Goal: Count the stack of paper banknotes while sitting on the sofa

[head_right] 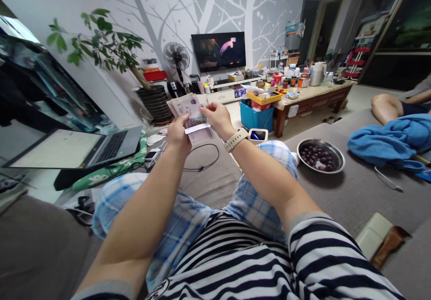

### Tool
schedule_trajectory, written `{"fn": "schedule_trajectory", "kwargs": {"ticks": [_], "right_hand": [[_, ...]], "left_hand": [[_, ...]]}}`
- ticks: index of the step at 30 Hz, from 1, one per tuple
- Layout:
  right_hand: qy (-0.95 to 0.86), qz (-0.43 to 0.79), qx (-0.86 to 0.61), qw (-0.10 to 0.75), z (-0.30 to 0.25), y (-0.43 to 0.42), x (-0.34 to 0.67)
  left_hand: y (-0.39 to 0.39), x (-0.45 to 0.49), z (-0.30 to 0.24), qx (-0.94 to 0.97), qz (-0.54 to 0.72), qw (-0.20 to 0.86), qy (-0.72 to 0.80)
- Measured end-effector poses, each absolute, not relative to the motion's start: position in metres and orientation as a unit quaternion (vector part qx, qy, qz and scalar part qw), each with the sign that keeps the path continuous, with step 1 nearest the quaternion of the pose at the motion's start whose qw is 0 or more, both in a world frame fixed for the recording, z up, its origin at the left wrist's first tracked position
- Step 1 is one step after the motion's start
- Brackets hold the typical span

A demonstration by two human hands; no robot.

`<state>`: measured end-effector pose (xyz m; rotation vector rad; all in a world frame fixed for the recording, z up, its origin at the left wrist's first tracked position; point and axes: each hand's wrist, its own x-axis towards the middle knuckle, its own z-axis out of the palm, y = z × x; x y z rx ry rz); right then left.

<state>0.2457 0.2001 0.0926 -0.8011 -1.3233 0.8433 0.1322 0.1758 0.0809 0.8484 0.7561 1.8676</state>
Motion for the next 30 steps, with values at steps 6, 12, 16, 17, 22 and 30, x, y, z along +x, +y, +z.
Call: {"fn": "schedule_trajectory", "kwargs": {"ticks": [6,12,16,17,22,30], "right_hand": [[-0.583,0.374,-0.344,0.635,0.095,0.199,0.245],[-0.580,0.415,-0.296,0.636,0.098,0.193,0.243],[-0.578,0.429,-0.282,0.634,0.099,0.191,0.243],[-0.579,0.429,-0.281,0.634,0.100,0.190,0.243],[-0.573,0.432,-0.270,0.642,0.100,0.189,0.243],[-0.566,0.440,-0.271,0.642,0.101,0.187,0.244]], "left_hand": [[0.182,0.132,0.081,0.322,0.771,0.464,0.293],[0.181,0.132,0.083,0.313,0.777,0.459,0.296],[0.180,0.132,0.084,0.315,0.771,0.464,0.302],[0.180,0.132,0.084,0.316,0.769,0.465,0.303],[0.180,0.131,0.083,0.317,0.770,0.460,0.309],[0.183,0.130,0.080,0.327,0.765,0.462,0.308]]}}
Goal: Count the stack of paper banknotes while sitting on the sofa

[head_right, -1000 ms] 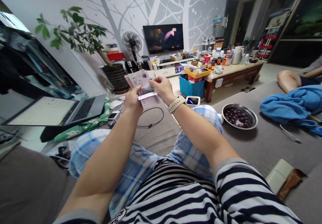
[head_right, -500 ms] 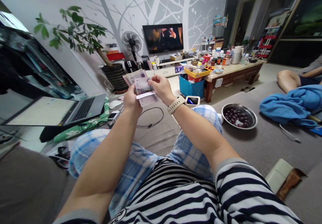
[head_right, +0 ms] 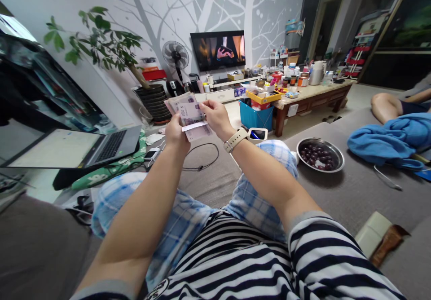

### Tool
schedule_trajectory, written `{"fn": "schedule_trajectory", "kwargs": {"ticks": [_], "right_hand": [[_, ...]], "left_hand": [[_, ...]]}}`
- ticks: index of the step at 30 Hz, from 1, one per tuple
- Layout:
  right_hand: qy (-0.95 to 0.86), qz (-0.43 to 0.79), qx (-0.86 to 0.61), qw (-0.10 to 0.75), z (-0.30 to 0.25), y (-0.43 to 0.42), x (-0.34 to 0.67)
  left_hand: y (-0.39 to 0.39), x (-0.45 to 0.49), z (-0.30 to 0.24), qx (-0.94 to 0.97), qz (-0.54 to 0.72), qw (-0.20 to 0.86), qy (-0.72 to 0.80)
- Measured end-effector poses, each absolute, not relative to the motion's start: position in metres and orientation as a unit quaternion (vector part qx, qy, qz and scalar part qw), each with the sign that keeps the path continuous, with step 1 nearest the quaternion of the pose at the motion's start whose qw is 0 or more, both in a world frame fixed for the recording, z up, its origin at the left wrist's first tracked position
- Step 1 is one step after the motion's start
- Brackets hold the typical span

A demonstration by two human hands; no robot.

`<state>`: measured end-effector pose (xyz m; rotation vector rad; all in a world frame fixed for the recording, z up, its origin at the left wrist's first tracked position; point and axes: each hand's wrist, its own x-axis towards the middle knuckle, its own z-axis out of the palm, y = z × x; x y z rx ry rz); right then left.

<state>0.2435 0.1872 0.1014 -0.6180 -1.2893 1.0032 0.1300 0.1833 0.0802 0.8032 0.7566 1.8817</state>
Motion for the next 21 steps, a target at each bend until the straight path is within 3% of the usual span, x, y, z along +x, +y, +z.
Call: {"fn": "schedule_trajectory", "kwargs": {"ticks": [21], "right_hand": [[-0.575,0.448,-0.278,0.626,0.0993,0.1895,0.2430]], "left_hand": [[0.1801,0.1309,0.0822,0.327,0.771,0.448,0.313]]}}
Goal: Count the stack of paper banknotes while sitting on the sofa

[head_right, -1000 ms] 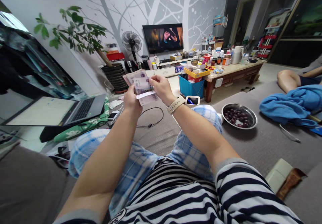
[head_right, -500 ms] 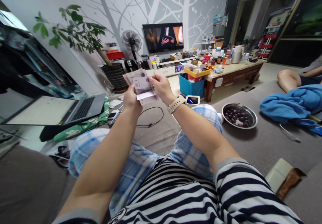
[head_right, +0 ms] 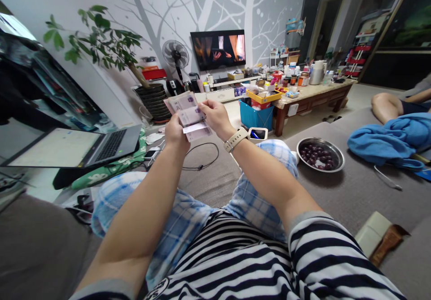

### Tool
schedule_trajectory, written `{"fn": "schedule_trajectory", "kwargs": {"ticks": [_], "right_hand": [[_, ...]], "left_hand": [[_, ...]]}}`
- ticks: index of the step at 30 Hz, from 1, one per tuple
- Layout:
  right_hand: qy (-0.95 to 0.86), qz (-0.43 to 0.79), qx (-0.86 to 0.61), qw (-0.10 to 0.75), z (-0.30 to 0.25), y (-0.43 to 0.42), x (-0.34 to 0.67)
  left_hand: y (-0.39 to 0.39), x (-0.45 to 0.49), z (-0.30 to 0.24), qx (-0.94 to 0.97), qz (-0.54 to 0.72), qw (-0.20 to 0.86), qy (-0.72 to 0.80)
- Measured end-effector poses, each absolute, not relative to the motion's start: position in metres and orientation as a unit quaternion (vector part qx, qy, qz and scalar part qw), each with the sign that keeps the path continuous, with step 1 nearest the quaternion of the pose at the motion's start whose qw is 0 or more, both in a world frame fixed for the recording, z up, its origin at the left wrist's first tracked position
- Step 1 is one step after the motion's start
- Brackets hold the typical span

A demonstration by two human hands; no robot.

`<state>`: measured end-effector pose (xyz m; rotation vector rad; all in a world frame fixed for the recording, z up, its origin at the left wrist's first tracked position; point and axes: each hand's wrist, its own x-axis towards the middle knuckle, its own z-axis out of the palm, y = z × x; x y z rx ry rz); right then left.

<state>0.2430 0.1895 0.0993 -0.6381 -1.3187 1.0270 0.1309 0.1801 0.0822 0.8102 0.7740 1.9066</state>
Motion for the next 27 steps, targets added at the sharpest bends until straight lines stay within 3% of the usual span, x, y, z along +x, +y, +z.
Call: {"fn": "schedule_trajectory", "kwargs": {"ticks": [13,27], "right_hand": [[-0.584,0.492,-0.309,0.568,0.104,0.182,0.251],[-0.588,0.396,-0.324,0.626,0.092,0.201,0.254]], "left_hand": [[0.176,0.132,0.084,0.310,0.769,0.480,0.287],[0.178,0.129,0.077,0.341,0.737,0.478,0.334]]}}
